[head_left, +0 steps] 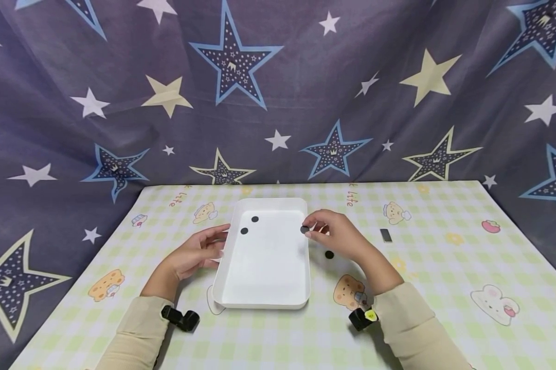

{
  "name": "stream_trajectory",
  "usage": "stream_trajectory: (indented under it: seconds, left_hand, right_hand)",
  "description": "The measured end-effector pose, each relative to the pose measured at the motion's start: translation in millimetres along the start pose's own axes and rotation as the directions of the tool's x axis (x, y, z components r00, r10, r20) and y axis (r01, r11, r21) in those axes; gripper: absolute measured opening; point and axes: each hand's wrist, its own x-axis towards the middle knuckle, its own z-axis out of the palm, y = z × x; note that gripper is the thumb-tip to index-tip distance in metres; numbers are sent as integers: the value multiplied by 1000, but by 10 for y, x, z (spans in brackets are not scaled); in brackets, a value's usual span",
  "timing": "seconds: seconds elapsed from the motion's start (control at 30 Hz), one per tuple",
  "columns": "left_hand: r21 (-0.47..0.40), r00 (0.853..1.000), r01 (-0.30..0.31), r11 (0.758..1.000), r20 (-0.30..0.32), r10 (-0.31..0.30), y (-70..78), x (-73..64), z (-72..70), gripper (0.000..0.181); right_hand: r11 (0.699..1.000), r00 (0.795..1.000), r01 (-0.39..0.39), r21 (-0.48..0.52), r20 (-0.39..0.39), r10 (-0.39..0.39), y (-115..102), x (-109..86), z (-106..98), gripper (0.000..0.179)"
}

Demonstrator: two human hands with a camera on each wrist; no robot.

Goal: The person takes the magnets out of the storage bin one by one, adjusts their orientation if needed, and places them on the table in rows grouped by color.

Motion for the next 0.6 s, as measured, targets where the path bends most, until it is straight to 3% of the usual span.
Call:
stream_trajectory:
  seconds: [0.6]
  left_hand:
    - [-16, 1000, 17, 1000, -2, -17, 34, -11, 23, 74]
  right_hand:
    - [992, 997, 55, -117, -50, -62, 124, -174, -193, 15]
